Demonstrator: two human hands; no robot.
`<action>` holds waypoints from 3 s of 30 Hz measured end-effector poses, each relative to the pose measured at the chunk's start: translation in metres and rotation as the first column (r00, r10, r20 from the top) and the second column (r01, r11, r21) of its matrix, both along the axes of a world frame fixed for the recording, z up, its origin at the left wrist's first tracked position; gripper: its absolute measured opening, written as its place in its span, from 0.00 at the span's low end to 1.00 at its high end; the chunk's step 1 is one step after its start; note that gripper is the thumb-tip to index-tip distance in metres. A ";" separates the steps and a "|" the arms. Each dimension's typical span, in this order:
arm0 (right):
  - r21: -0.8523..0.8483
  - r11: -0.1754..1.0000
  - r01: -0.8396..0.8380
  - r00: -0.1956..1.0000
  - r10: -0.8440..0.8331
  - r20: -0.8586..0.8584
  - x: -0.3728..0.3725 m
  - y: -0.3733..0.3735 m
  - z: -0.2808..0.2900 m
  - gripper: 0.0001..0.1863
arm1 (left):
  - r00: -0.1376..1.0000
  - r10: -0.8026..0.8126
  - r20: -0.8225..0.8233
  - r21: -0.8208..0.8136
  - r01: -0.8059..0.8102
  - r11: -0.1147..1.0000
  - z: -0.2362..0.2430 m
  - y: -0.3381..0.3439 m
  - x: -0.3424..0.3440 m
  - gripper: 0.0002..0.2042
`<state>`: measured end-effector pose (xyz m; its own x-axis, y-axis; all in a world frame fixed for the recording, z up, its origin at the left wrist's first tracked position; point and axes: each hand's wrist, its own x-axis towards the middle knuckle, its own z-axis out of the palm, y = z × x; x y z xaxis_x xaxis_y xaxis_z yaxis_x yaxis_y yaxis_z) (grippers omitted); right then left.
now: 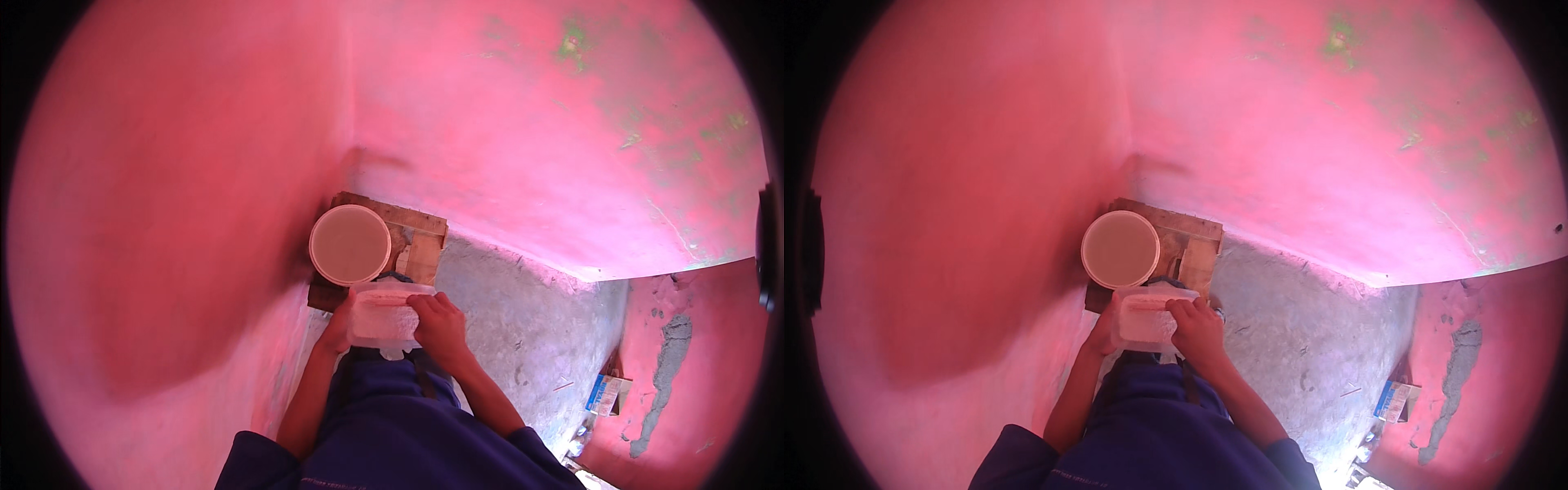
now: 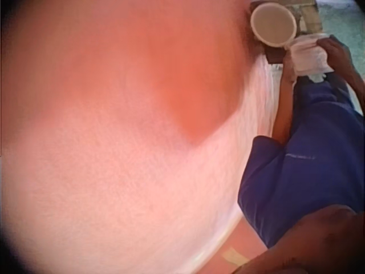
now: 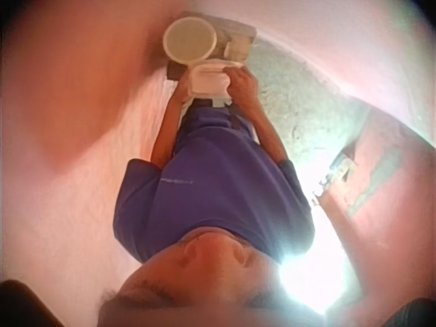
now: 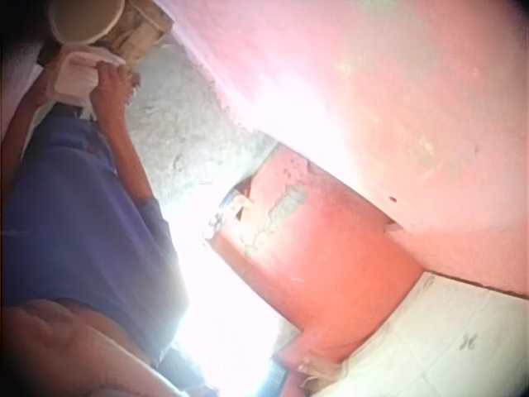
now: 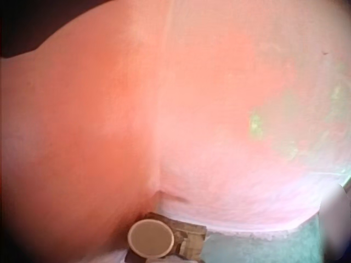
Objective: The person mixes a white paste in a plastic container using a trowel, then applies the paste to a pink wall. The person repeatedly scoops and spreads the material, then smooths it onto the wall surface.
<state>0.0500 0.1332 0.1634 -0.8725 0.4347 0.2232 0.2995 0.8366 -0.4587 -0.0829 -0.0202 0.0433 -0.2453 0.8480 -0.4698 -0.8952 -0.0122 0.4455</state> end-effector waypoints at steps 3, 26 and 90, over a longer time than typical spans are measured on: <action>0.010 0.999 0.039 0.998 -0.038 -0.048 -0.003 0.000 0.014 0.18 | 1.000 0.010 -0.013 0.028 -0.010 1.000 0.009 0.002 -0.001 0.34; 0.035 0.997 0.068 0.997 -0.067 -0.025 0.004 -0.004 0.008 0.17 | 0.999 0.033 0.033 0.048 -0.035 0.998 0.001 0.015 -0.003 0.33; -0.261 0.949 -0.180 0.982 0.187 0.005 -0.175 0.032 -0.107 0.07 | 0.824 0.563 0.063 -0.094 -0.556 0.826 0.024 -0.131 -0.004 0.31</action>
